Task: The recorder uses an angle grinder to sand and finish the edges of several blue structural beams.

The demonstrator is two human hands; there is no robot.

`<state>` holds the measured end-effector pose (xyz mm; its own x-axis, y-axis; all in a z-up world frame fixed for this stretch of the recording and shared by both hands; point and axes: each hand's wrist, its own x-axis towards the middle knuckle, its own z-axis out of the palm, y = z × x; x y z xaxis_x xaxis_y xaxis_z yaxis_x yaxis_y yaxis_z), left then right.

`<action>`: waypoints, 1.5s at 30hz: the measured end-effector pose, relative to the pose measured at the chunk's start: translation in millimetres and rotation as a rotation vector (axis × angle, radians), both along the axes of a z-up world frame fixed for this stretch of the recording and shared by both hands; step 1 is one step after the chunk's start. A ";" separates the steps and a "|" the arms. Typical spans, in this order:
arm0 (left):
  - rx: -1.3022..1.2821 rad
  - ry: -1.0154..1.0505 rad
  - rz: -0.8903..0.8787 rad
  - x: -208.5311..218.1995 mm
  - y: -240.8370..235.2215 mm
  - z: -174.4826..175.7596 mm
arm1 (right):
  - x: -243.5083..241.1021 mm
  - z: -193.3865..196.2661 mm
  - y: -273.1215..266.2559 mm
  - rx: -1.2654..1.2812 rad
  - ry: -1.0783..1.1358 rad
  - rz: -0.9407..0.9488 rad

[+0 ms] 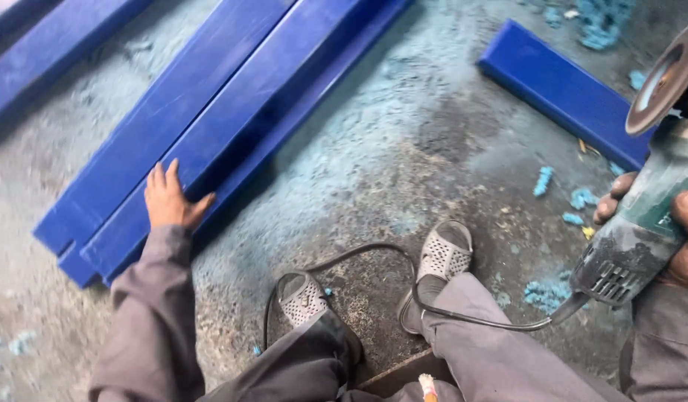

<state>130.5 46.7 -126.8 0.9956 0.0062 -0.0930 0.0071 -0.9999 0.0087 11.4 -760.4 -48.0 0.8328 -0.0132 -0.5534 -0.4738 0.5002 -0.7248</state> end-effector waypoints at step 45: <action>0.109 0.265 0.033 -133.0 -11.1 -19.4 | 71.9 23.0 174.3 -0.810 -0.256 0.334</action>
<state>-2.4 35.6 -146.1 0.9360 0.0620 -0.3466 0.0270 -0.9941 -0.1049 83.3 -586.0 -25.0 0.9591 -0.0539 -0.2779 -0.2792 -0.3416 -0.8974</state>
